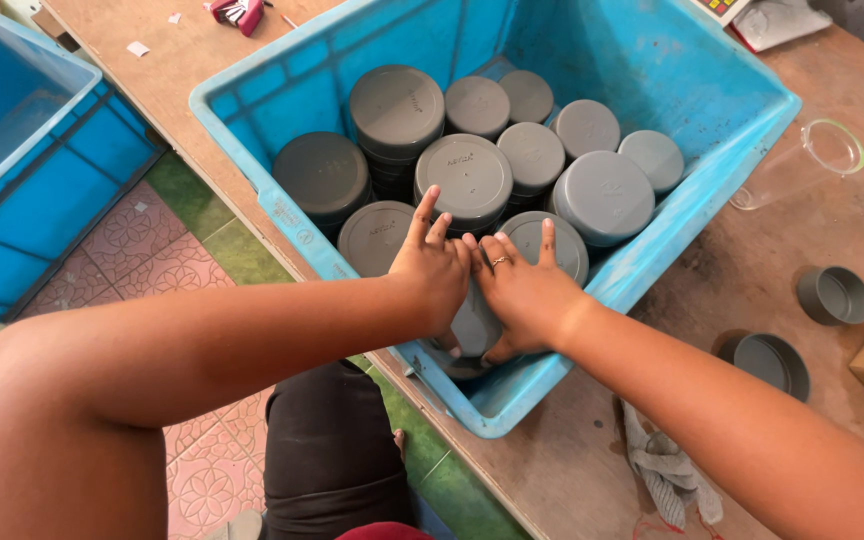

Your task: The person cleans a pvc cap with a cloth and places it into a cardboard box with others.

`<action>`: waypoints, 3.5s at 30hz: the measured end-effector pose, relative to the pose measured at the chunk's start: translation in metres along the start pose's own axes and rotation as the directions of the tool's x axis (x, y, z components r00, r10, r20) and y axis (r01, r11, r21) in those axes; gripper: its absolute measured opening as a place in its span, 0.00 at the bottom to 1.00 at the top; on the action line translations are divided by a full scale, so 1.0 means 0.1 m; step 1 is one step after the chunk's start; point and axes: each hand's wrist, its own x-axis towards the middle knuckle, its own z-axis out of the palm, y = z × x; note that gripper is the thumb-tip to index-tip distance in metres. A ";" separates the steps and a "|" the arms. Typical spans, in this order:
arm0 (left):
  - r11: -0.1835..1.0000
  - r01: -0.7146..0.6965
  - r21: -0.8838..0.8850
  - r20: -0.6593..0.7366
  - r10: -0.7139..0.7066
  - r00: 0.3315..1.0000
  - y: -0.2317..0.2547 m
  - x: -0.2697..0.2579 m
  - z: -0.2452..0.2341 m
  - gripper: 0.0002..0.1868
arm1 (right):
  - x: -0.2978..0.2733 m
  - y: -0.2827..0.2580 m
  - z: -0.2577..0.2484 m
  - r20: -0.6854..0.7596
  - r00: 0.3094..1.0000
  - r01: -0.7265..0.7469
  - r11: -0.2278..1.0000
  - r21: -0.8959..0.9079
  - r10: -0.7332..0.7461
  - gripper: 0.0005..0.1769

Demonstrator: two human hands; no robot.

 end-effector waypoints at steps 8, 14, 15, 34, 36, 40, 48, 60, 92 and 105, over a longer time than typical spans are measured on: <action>1.000 -0.016 0.012 0.041 0.016 0.999 -0.01 -0.05 -0.05 0.56 | 0.02 -0.02 0.04 -0.010 1.000 0.028 1.000 0.001 -0.028 0.73; 0.998 -0.052 0.020 0.095 0.050 0.994 0.01 -0.04 -0.03 0.52 | 0.00 -0.09 -0.03 0.084 0.994 0.073 0.997 0.020 -0.075 0.74; 0.998 -0.057 0.019 0.109 0.055 0.993 0.01 -0.02 -0.01 0.50 | 0.01 -0.09 -0.01 0.101 0.992 0.079 0.997 0.005 -0.079 0.75; 0.970 0.019 0.243 0.148 -0.056 0.987 0.06 -0.11 -0.17 0.38 | 0.05 0.02 0.06 0.085 0.993 0.084 0.996 -0.016 -0.082 0.76; 0.972 0.032 0.233 0.197 -0.080 0.977 0.02 0.01 -0.12 0.47 | 0.04 0.04 0.04 0.093 0.994 0.053 0.998 0.016 -0.054 0.76; 0.971 0.057 0.234 0.186 -0.102 0.977 -0.01 0.00 -0.16 0.50 | 0.02 0.06 0.02 0.105 0.994 0.023 0.999 0.031 -0.026 0.74; 0.971 0.187 0.151 0.087 -0.202 0.976 -0.07 -0.11 -0.25 0.57 | 0.11 0.17 0.13 0.076 0.995 -0.064 0.996 0.064 0.059 0.73; 0.977 0.212 0.002 -0.040 -0.211 0.977 -0.04 -0.08 -0.13 0.63 | 0.04 0.24 0.10 -0.027 0.993 -0.107 0.981 0.163 0.113 0.69; 0.993 0.009 -0.122 -0.716 -0.094 0.692 1.25 -0.12 -0.41 0.67 | -1.96 0.30 0.52 -0.255 0.902 -0.288 0.925 0.247 0.349 0.62; 0.945 -0.313 -0.097 -0.639 0.182 0.748 2.64 -0.21 -0.43 0.64 | -2.93 -0.12 1.84 -0.143 0.827 -0.402 0.751 0.524 0.544 0.67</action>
